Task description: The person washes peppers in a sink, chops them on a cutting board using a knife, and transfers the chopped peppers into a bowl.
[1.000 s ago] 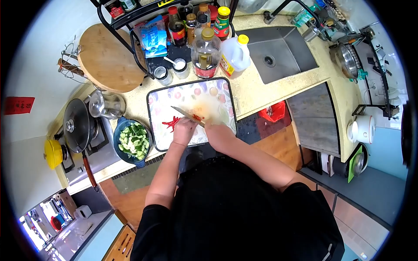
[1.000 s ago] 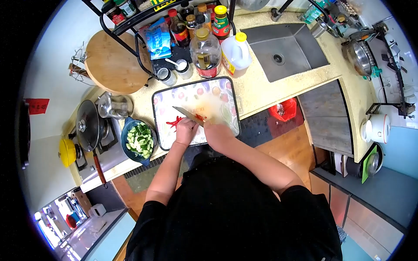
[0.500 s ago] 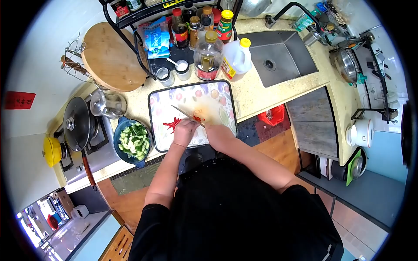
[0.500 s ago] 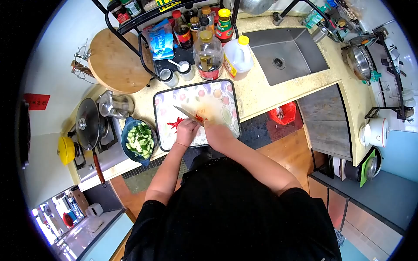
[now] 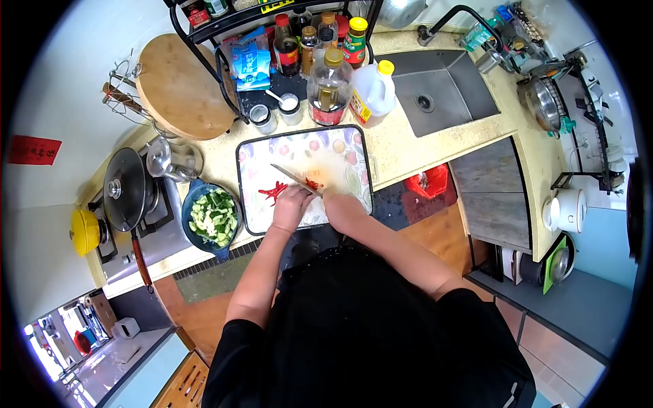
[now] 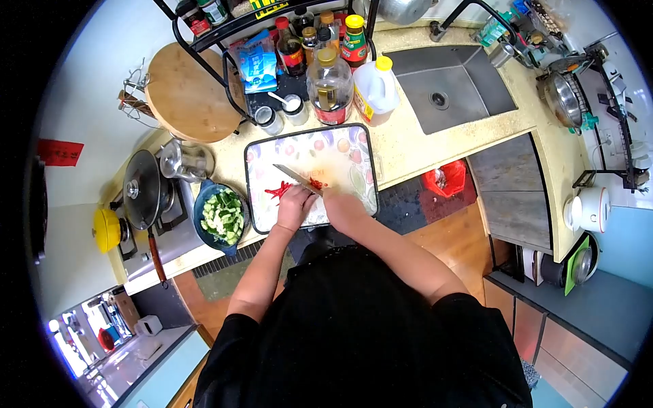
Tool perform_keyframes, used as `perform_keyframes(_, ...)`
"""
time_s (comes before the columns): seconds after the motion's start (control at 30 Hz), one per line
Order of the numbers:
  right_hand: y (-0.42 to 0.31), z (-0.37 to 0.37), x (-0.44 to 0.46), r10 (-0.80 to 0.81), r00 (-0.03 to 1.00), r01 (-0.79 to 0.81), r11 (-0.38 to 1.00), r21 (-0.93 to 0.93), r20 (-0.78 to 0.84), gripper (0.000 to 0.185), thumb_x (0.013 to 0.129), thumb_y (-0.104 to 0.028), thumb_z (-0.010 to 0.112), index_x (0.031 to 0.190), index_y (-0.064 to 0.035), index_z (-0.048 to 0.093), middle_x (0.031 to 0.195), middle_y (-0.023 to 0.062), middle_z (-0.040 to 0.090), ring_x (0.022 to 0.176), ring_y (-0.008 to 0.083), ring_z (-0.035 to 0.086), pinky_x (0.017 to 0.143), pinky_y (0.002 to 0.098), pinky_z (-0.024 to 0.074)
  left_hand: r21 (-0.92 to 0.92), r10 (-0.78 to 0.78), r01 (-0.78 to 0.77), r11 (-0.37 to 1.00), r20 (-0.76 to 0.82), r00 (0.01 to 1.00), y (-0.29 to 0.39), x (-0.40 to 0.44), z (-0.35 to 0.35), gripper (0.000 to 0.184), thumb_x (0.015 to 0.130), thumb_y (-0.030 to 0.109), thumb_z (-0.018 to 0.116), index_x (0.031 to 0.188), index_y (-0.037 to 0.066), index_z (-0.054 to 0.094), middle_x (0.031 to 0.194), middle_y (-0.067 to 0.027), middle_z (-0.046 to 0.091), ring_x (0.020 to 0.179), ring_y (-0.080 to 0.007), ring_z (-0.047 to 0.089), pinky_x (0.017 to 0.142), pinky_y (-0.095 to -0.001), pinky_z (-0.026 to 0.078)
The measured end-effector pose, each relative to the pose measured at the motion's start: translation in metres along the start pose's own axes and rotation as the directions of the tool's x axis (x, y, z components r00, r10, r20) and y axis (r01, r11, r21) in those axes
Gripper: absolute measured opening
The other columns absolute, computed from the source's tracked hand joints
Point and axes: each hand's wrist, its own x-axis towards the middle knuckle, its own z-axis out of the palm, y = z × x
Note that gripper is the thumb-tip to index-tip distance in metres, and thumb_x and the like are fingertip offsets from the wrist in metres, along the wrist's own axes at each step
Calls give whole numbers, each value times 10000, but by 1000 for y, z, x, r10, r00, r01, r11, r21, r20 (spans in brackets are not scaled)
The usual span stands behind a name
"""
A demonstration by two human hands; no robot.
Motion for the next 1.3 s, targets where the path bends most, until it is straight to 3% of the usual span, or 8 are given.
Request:
perform_keyframes(0.07, -2, -8, 0, 6, 1000, -6, 1000, 2, 11, 175, 932, -65, 502, 1051, 36, 584, 890, 261, 710, 806, 428, 717, 718, 526, 566, -8, 1, -2, 1000, -68, 998, 5, -3, -7, 139, 826, 97, 792, 930, 16, 750, 968, -121, 725, 890, -318, 678, 804, -406, 561)
perform_keyframes(0.2, -1, -12, 1, -7, 1000, 6, 999, 37, 15, 166, 933, -71, 491, 1033, 37, 566, 864, 277, 706, 825, 452, 709, 746, 542, 556, -16, 13, -14, 1000, -48, 999, 8, -5, -7, 149, 831, 65, 774, 959, -6, 742, 1001, -125, 727, 928, -320, 682, 827, -399, 560)
perform_keyframes(0.47, 6, -23, 17, 40, 997, -41, 999, 23, 59, 165, 928, -82, 507, 1015, 21, 603, 888, 254, 712, 856, 430, 714, 762, 520, 563, -27, 7, -7, 1000, 1, 1000, -7, -8, 5, 56, 806, 18, 752, 855, -8, 748, 922, -133, 745, 865, -307, 703, 795, -393, 581)
perform_keyframes(0.63, -3, -20, 7, -42, 999, 42, 999, -21, 23, 153, 914, -69, 513, 1008, 22, 592, 863, 265, 703, 834, 435, 710, 746, 525, 559, -13, -21, 21, 1000, -11, 1000, 0, 3, 3, 33, 809, 21, 725, 822, 2, 748, 888, -128, 735, 838, -306, 695, 771, -394, 581)
perform_keyframes(0.77, -15, -38, 2, -63, 996, 65, 998, -24, 69, 138, 907, -53, 509, 994, 24, 584, 861, 268, 701, 829, 437, 711, 738, 525, 558, 41, -50, 48, 998, 68, 996, -3, 7, 2, 20, 799, 36, 732, 796, 28, 751, 834, -118, 714, 808, -312, 680, 749, -398, 573)
perform_keyframes(1.03, -11, -15, 1, 28, 997, -29, 999, 13, 73, 160, 930, -55, 502, 1009, 26, 614, 924, 256, 707, 835, 421, 716, 756, 521, 564, 39, -52, 49, 998, 91, 994, -13, 4, 8, 76, 742, 8, 754, 817, 19, 756, 831, -129, 709, 807, -324, 679, 732, -414, 570)
perform_keyframes(1.3, -7, -29, 19, -33, 997, 33, 999, 10, 72, 158, 931, -76, 492, 1013, 38, 567, 883, 283, 702, 833, 450, 706, 750, 543, 552, -55, -53, 53, 997, 2, 999, -13, 11, 6, 70, 752, 15, 772, 821, 11, 758, 857, -129, 732, 808, -320, 692, 738, -393, 574)
